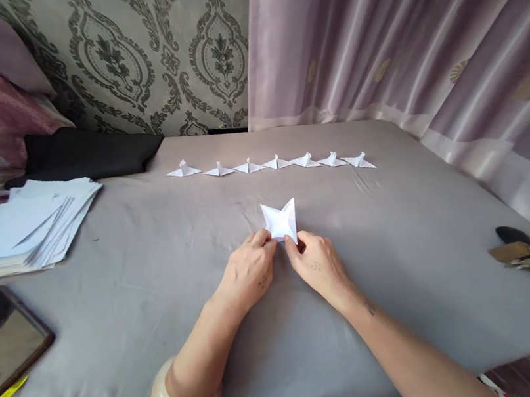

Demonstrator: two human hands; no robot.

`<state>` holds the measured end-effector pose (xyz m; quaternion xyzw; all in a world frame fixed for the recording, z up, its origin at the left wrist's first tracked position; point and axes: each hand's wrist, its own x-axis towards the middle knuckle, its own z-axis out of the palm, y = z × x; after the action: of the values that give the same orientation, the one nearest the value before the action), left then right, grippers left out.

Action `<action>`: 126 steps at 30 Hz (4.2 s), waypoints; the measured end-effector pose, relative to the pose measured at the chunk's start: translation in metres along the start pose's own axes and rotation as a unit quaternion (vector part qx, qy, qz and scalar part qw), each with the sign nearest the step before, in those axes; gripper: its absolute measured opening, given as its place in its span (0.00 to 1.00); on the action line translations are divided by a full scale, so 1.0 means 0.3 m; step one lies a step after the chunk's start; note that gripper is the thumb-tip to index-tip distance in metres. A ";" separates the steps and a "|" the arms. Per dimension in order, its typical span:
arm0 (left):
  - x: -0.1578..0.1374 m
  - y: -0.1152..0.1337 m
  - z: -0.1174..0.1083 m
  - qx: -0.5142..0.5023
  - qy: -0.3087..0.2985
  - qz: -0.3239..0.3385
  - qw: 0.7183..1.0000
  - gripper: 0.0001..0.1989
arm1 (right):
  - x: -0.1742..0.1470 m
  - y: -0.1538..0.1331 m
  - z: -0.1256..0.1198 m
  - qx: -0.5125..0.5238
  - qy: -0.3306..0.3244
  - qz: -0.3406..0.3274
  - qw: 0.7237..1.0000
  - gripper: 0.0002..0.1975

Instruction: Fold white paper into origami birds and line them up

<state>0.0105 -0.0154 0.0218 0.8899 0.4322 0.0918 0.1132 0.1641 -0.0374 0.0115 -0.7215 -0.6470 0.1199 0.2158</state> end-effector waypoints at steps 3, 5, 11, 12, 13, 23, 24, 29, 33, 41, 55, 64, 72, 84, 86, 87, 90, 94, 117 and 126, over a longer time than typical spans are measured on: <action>-0.004 0.003 0.007 0.031 -0.003 0.008 0.999 0.18 | 0.000 0.004 0.004 -0.002 0.008 -0.016 1.000 0.16; -0.007 0.004 0.014 0.058 -0.002 0.021 0.998 0.18 | 0.002 0.002 0.006 -0.009 0.014 -0.021 1.000 0.15; -0.004 -0.006 0.033 0.078 0.005 0.058 0.995 0.19 | 0.007 -0.006 -0.001 0.018 0.005 -0.026 0.999 0.15; -0.002 -0.009 0.035 0.072 0.003 0.060 0.996 0.19 | 0.008 -0.004 -0.004 0.032 0.000 -0.027 0.999 0.14; -0.001 -0.011 0.036 0.066 0.002 0.059 0.996 0.19 | 0.009 0.000 -0.006 0.046 -0.006 -0.029 0.999 0.13; 0.007 -0.010 0.042 0.068 -0.006 0.053 0.996 0.20 | 0.010 0.041 0.013 0.097 -0.015 -0.048 0.994 0.11; 0.006 -0.011 0.045 0.068 -0.005 0.050 0.996 0.20 | 0.008 0.042 0.016 0.097 -0.017 -0.050 0.994 0.12; 0.002 -0.017 0.050 0.049 -0.004 0.041 0.998 0.25 | -0.003 0.041 0.014 0.088 -0.035 -0.060 0.994 0.16; -0.002 -0.024 0.046 0.029 -0.013 0.036 0.999 0.30 | -0.007 0.045 0.006 0.087 -0.051 -0.066 0.993 0.18; -0.012 -0.030 0.050 0.013 -0.030 0.027 0.999 0.33 | -0.006 0.053 -0.001 0.104 -0.072 -0.081 0.989 0.19; -0.048 -0.032 0.041 -0.183 0.099 -0.048 0.977 0.13 | -0.050 0.009 -0.013 -0.114 -0.056 -0.172 0.977 0.21; 0.015 0.001 0.056 -0.218 0.153 -0.194 0.944 0.08 | -0.043 0.026 -0.018 -0.083 -0.053 -0.185 0.978 0.20; 0.027 0.000 0.039 -0.243 0.122 -0.293 0.917 0.09 | -0.041 0.042 -0.005 -0.024 -0.045 -0.214 0.976 0.22; 0.007 -0.004 0.012 -0.260 0.105 -0.289 0.915 0.08 | -0.054 0.025 -0.027 -0.051 -0.064 -0.219 0.972 0.24; 0.004 -0.008 0.017 -0.258 0.105 -0.281 0.918 0.08 | -0.056 0.026 -0.028 -0.048 -0.066 -0.224 0.971 0.24; 0.004 -0.010 0.020 -0.257 0.104 -0.277 0.920 0.08 | -0.056 0.026 -0.029 -0.048 -0.067 -0.226 0.971 0.24; 0.006 -0.014 0.024 -0.251 0.105 -0.267 0.924 0.08 | -0.059 0.025 -0.030 -0.050 -0.069 -0.228 0.970 0.24; 0.006 -0.014 0.021 -0.246 0.095 -0.258 0.930 0.08 | -0.064 0.022 -0.033 -0.049 -0.071 -0.224 0.971 0.23; 0.040 -0.022 0.010 -0.235 0.091 -0.299 0.920 0.12 | -0.019 0.032 -0.024 0.008 -0.079 -0.156 0.984 0.22; 0.065 -0.022 -0.006 -0.215 0.050 -0.346 0.912 0.13 | -0.009 0.043 -0.009 0.021 -0.060 -0.158 0.985 0.21</action>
<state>0.0169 0.0042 0.0231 0.6334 0.6876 0.1818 0.3049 0.1762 -0.0414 0.0075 -0.5973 -0.7617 0.1406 0.2080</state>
